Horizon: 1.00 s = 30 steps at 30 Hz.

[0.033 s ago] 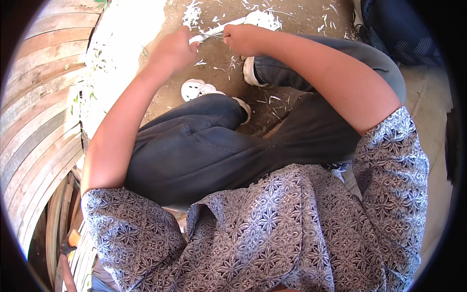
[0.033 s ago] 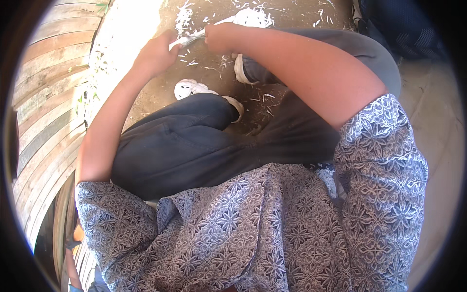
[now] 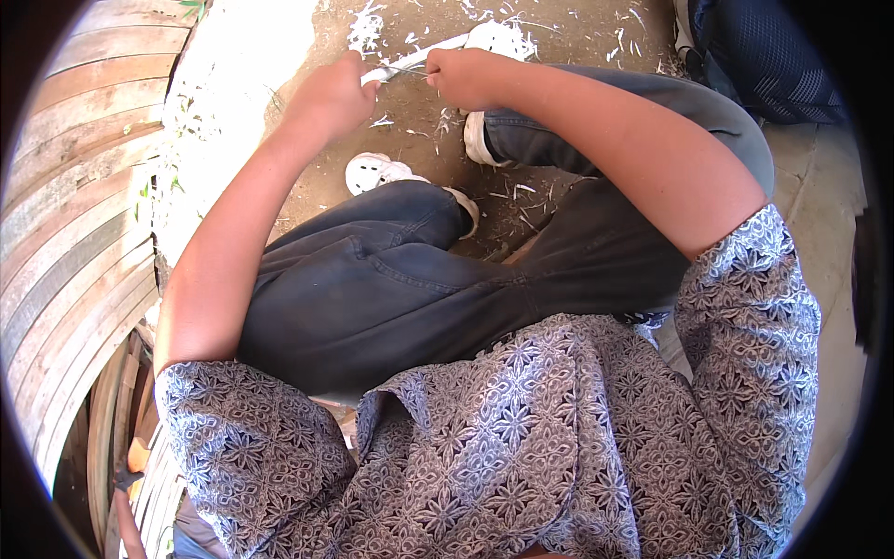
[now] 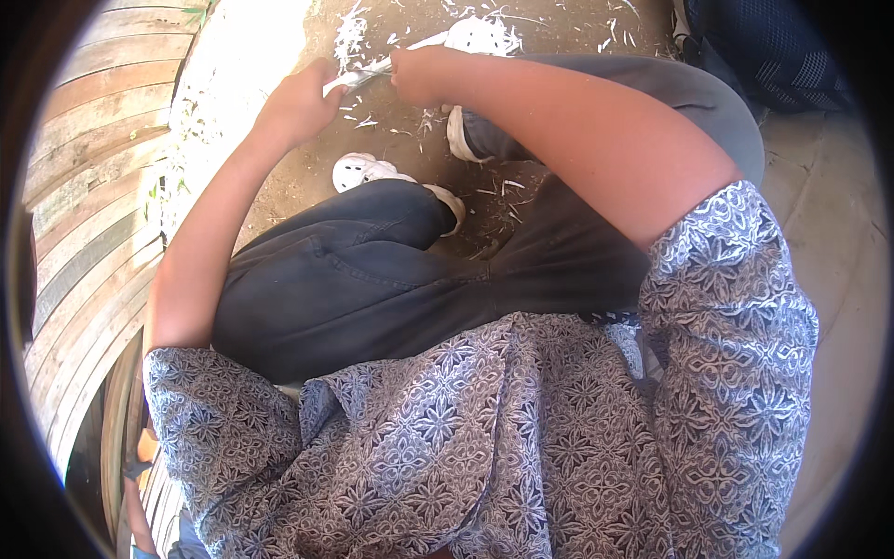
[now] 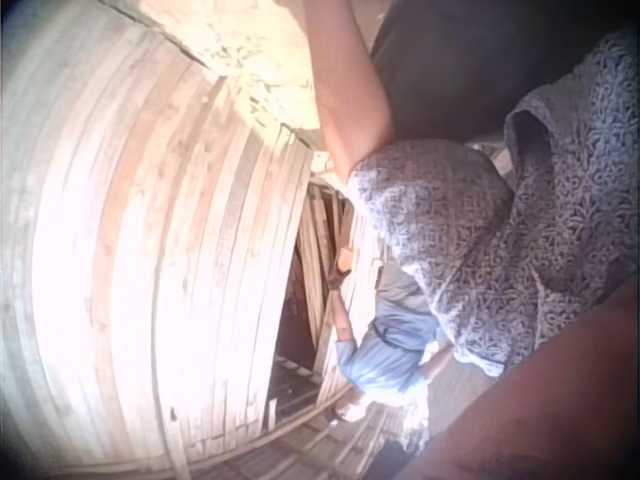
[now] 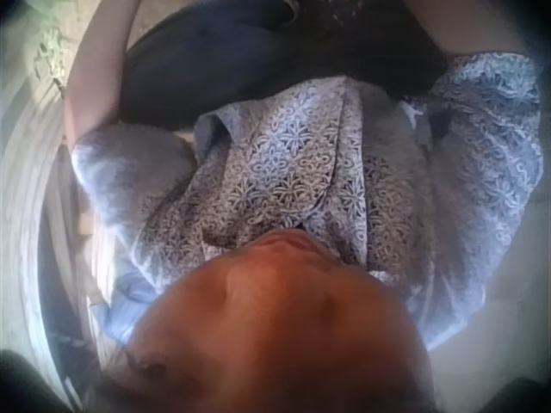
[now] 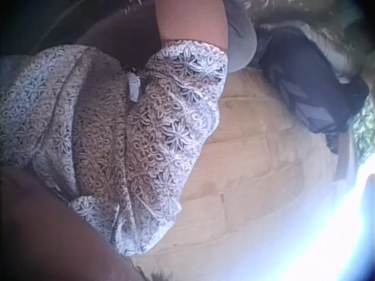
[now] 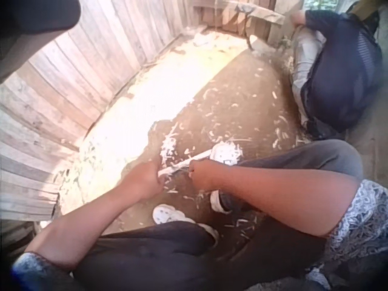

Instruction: The person sits on the ground and uses a curved knife to shave thin strips from a small piece of wood. They hold the wood in their left hand and repeatedly scrape the blade against it, creating a pile of wood shavings on the ground.

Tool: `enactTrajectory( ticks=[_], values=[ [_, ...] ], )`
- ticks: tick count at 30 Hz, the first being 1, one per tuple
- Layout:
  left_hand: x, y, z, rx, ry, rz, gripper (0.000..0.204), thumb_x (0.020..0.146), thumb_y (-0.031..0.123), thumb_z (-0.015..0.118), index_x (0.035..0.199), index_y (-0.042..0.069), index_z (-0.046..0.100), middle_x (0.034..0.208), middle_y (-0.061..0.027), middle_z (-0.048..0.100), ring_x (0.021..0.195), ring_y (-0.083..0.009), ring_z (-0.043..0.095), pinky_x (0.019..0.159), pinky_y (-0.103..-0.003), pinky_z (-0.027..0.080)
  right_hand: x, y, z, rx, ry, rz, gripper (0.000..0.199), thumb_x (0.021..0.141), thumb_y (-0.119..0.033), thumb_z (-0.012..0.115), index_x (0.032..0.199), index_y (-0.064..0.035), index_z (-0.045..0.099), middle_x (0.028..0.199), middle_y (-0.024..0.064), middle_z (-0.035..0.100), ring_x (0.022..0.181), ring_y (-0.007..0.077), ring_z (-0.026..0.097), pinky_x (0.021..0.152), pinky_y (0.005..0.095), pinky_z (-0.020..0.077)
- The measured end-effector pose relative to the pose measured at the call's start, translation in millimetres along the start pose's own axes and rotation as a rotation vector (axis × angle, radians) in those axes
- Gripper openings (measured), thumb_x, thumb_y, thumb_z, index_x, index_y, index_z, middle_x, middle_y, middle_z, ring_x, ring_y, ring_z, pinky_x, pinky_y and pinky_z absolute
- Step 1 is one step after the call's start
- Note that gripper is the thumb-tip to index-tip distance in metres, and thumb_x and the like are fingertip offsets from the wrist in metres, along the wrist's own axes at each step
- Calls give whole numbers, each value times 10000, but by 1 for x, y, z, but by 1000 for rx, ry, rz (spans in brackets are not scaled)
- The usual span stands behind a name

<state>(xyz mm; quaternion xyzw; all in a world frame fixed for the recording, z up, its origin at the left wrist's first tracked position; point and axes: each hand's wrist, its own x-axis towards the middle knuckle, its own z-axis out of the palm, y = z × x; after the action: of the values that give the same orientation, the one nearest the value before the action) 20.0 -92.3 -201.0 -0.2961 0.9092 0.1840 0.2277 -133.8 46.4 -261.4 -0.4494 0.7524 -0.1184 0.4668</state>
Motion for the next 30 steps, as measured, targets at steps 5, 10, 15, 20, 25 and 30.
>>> enactTrajectory(
  ticks=[5, 10, 15, 20, 25, 30],
  values=[
    [-1, -1, -2, -13, -2, 2, 360, 965, 300, 589, 1175, 7, 586, 1006, -237, 701, 961, -390, 680, 843, -468, 521, 2, -4, 9, -130, 46, -20, 276, 1014, -279, 519, 1194, -77, 570, 1029, 189, 692, 968, 361, 668, 840, 458, 503],
    [1, -10, 3, -5, 38, 28, 349, 956, 303, 610, 1140, 7, 594, 972, -234, 700, 923, -385, 685, 814, -469, 524, 12, 0, 17, -161, 102, -51, 304, 990, -230, 505, 1247, -71, 529, 1012, 209, 696, 963, 381, 679, 801, 489, 523],
    [-2, -1, -3, 18, -6, 8, 351, 952, 293, 618, 1172, 21, 600, 1039, -237, 700, 985, -387, 679, 862, -464, 521, 22, 1, 25, -238, 112, -18, 334, 951, -161, 493, 1271, -69, 520, 1039, 198, 706, 988, 368, 690, 806, 482, 548],
    [1, 16, -11, 92, -22, 54, 361, 950, 287, 618, 1206, 33, 598, 1091, -236, 696, 1026, -389, 670, 893, -460, 519, 51, 37, 48, -177, 236, 116, 280, 986, -268, 539, 1195, -86, 582, 1046, 194, 704, 980, 388, 679, 835, 484, 519],
    [-3, -5, -1, 65, 13, 19, 360, 950, 286, 617, 1208, 36, 592, 1075, -235, 699, 1007, -395, 673, 879, -463, 523, 27, 18, 7, -99, 111, 52, 309, 1004, -319, 519, 1194, -84, 585, 1039, 201, 702, 969, 379, 677, 835, 464, 515],
    [-3, -3, -3, 58, -9, 2, 353, 952, 283, 618, 1207, 40, 589, 1058, -235, 701, 983, -398, 676, 860, -467, 524, 1, 0, -3, -108, 90, -128, 305, 1007, -312, 516, 1210, -91, 572, 999, 202, 697, 935, 364, 680, 821, 450, 513]
  ],
)
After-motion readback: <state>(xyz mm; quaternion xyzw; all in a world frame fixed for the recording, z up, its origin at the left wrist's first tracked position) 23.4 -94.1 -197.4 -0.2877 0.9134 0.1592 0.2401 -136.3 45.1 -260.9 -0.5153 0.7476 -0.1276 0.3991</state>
